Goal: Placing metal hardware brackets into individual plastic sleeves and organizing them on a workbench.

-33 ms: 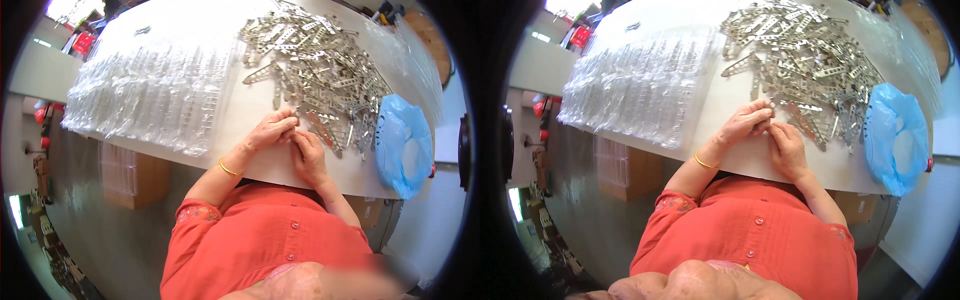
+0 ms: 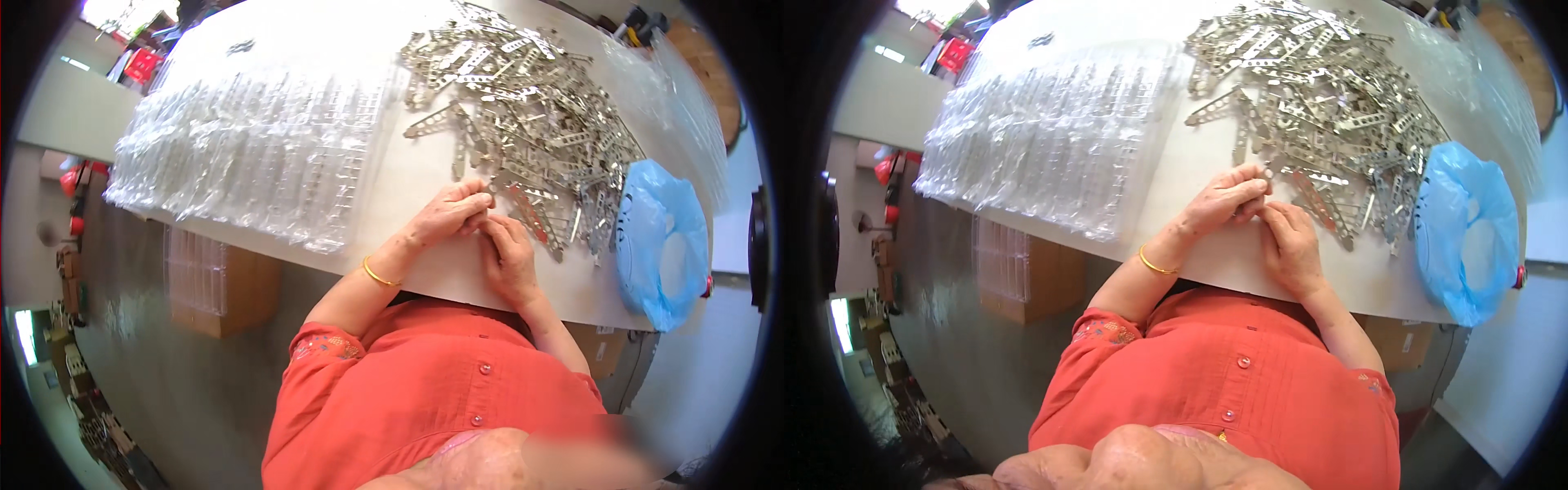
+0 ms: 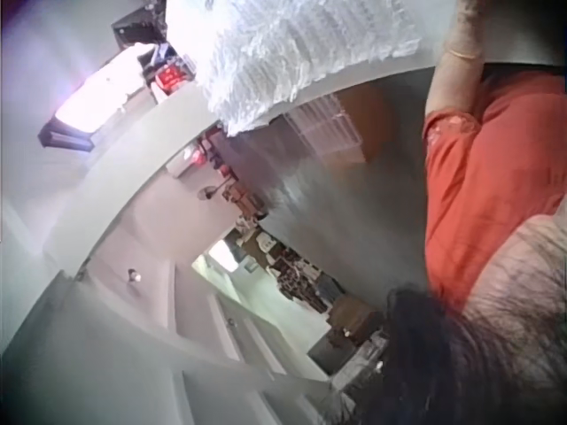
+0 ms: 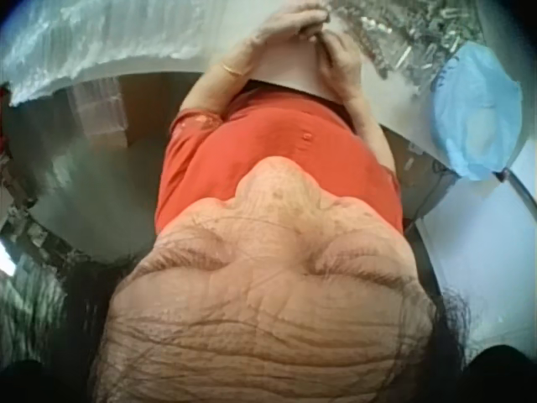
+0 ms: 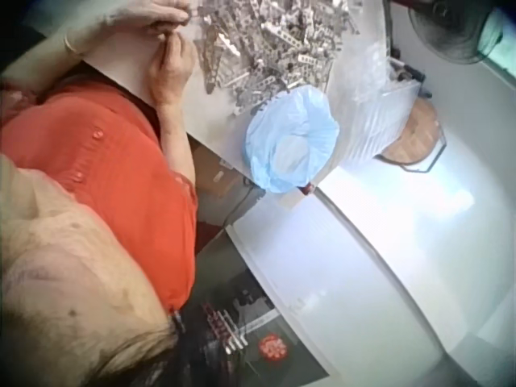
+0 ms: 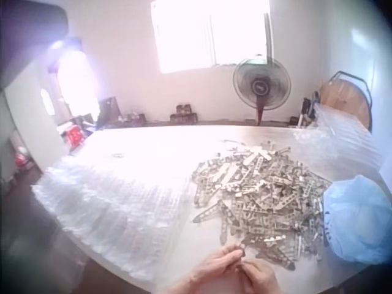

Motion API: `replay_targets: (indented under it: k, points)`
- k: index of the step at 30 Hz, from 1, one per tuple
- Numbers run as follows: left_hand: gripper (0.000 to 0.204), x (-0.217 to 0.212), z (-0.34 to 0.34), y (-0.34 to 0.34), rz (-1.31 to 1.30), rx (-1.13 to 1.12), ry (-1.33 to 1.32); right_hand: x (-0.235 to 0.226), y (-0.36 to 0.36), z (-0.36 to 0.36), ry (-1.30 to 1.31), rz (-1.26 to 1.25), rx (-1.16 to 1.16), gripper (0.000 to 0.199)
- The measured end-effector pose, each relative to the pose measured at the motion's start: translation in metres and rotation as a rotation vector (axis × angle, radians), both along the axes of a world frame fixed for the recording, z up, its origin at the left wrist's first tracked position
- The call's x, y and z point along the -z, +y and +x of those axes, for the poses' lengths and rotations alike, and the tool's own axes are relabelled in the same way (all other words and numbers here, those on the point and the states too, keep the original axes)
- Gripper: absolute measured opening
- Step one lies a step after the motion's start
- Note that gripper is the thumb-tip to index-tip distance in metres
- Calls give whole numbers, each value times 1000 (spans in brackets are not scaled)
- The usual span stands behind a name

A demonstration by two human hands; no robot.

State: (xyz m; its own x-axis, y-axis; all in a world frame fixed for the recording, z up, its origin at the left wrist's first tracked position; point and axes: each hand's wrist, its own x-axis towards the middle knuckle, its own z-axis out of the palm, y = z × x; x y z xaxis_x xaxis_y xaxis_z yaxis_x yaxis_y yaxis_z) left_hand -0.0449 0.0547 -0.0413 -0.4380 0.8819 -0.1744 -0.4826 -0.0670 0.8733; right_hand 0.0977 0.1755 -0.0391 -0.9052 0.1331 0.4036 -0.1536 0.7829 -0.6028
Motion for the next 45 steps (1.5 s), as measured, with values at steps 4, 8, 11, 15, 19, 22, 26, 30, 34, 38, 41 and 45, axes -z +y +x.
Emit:
replay_targets:
  k: [4, 8, 11, 15, 19, 22, 26, 30, 34, 38, 41, 45]
  points:
    - [16, 5, -1, -1, 56, 40, 7, 2, 0, 2, -19, 16, 12, 29]
    - [16, 7, -1, -2, 66, 55, 18, -3, -3, 0, -34, 32, 11, 28]
    - [15, 7, -2, -4, 52, 55, 39, -1, -2, -1, -18, 50, 0, 28]
    - [14, 4, -2, -4, 30, 67, 47, -4, -4, -2, 7, 75, -9, 28]
    - [15, 0, 2, 4, 51, 83, 98, -2, 2, 5, -19, 105, 40, 28]
    - [16, 0, 5, 3, -25, 6, 51, -3, 1, 4, 15, 98, 11, 29]
    - [16, -2, -1, -8, -31, 0, 64, -1, -3, -1, 65, 96, -10, 24]
    - [17, -4, 2, -2, -38, 2, 58, 3, 1, 6, 68, 90, 16, 20]
    - [17, -8, 6, 4, -80, 12, 70, -7, 7, 15, 42, -33, 14, 21]
    - [16, -9, 8, 0, -53, 15, 9, -56, 32, 21, 285, 78, 167, 29]
    - [14, -10, 7, -1, -50, 4, -27, -91, 73, 41, 385, 266, 392, 21]
    - [12, -6, 5, 0, -62, 11, 13, -119, 127, 80, 424, 264, 794, 8]
